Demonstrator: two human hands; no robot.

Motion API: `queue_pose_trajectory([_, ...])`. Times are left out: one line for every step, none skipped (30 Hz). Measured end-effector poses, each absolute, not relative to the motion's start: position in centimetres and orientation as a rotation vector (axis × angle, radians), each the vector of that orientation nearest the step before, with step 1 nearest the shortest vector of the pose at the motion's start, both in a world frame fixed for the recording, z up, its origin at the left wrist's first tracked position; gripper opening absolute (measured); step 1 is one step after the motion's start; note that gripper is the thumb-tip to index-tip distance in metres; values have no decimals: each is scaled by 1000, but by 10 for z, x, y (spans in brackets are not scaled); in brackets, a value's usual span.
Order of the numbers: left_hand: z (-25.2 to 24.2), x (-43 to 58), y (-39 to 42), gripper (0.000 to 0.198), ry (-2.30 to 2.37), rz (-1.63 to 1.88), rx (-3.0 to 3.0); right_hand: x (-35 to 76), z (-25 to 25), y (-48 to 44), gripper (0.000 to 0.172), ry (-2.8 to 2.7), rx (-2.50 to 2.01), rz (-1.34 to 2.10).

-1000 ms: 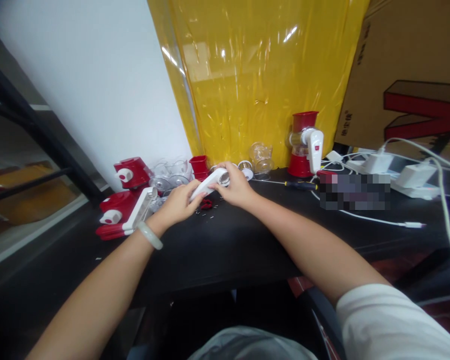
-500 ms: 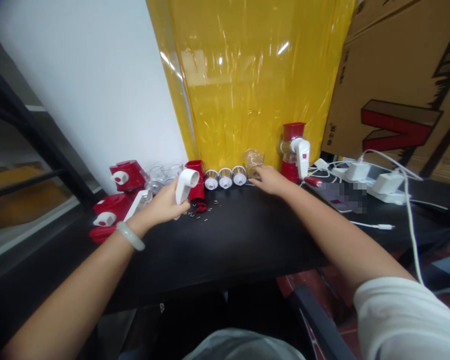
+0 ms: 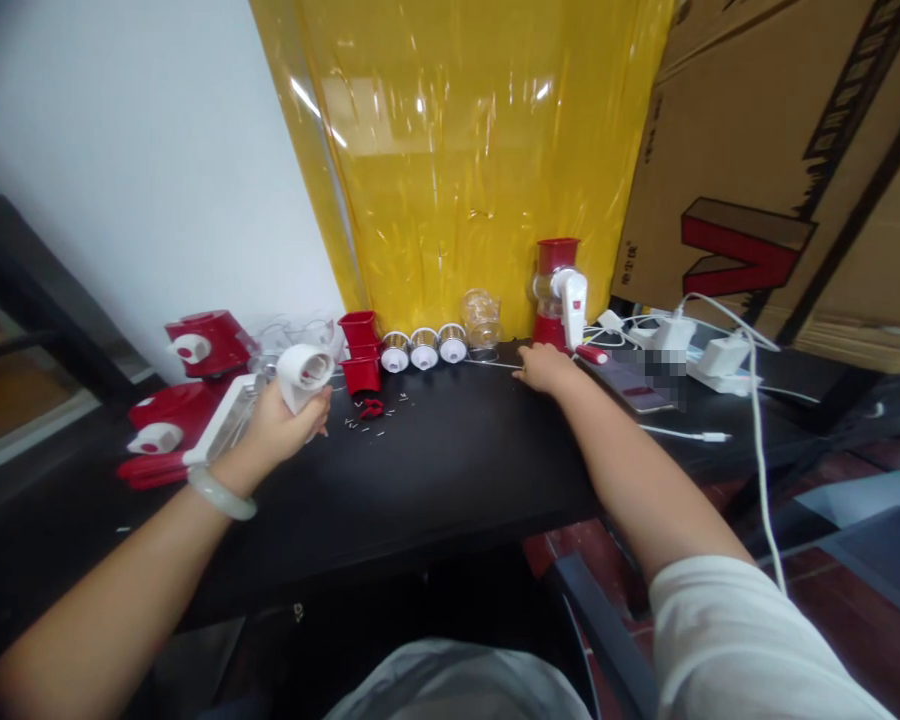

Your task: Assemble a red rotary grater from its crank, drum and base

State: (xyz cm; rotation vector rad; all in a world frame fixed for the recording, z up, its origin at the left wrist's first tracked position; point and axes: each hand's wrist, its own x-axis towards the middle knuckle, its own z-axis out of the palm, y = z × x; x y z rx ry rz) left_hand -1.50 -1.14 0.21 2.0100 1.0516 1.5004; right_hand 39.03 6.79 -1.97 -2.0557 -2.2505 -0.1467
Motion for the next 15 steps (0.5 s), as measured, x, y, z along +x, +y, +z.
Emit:
queue_pose_trajectory([2, -15, -12, 23, 1135, 1474, 2113, 390, -20, 67, 50, -2257, -2089, -143])
queue_pose_trajectory([2, -15, -13, 23, 1230, 1418, 2238, 389, -20, 66, 48, -2257, -2124, -153])
queue_pose_trajectory([3, -14, -15, 23, 1309, 1350, 2355, 389, -20, 65, 46, -2248, -2161, -170])
queue_pose_trajectory([3, -13, -17, 23, 1343, 1294, 2437, 389, -20, 65, 45, -2231, -2197, -186])
queue_pose_trajectory([4, -12, -18, 22, 1364, 1249, 2494, 390, -20, 65, 44, -2213, -2232, -193])
queue_pose_trajectory([5, -11, -19, 22, 1385, 1211, 2529, 391, -20, 65, 42, -2202, -2263, -188])
queue_pose_trajectory([5, -10, -20, 21, 1408, 1180, 2546, 392, -20, 65, 41, -2201, -2283, -174])
queue_pose_trajectory([5, -10, -21, 21, 1431, 1153, 2551, 395, -20, 66, 39, -2211, -2290, -159])
queue_pose_trajectory([5, -9, -21, 21, 1451, 1130, 2553, 397, -21, 67, 39, -2227, -2285, -149])
queue_pose_trajectory([5, -9, -21, 21, 1466, 1112, 2555, 399, -21, 68, 39, -2241, -2270, -147])
queue_pose_trajectory([5, -9, -21, 21, 1478, 1100, 2557, 402, -21, 70, 39, -2252, -2244, -148])
queue_pose_trajectory([5, -9, -21, 21, 1490, 1094, 2557, 404, -20, 71, 39, -2261, -2206, -145])
queue_pose_trajectory([5, -9, -20, 20, 1500, 1100, 2553, 406, -19, 71, 38, -2267, -2161, -135])
queue_pose_trajectory([4, -9, -20, 20, 1504, 1119, 2542, 408, -18, 71, 37, -2273, -2109, -121])
queue_pose_trajectory([5, -9, -19, 20, 1500, 1149, 2523, 410, -16, 71, 35, -2272, -2052, -105])
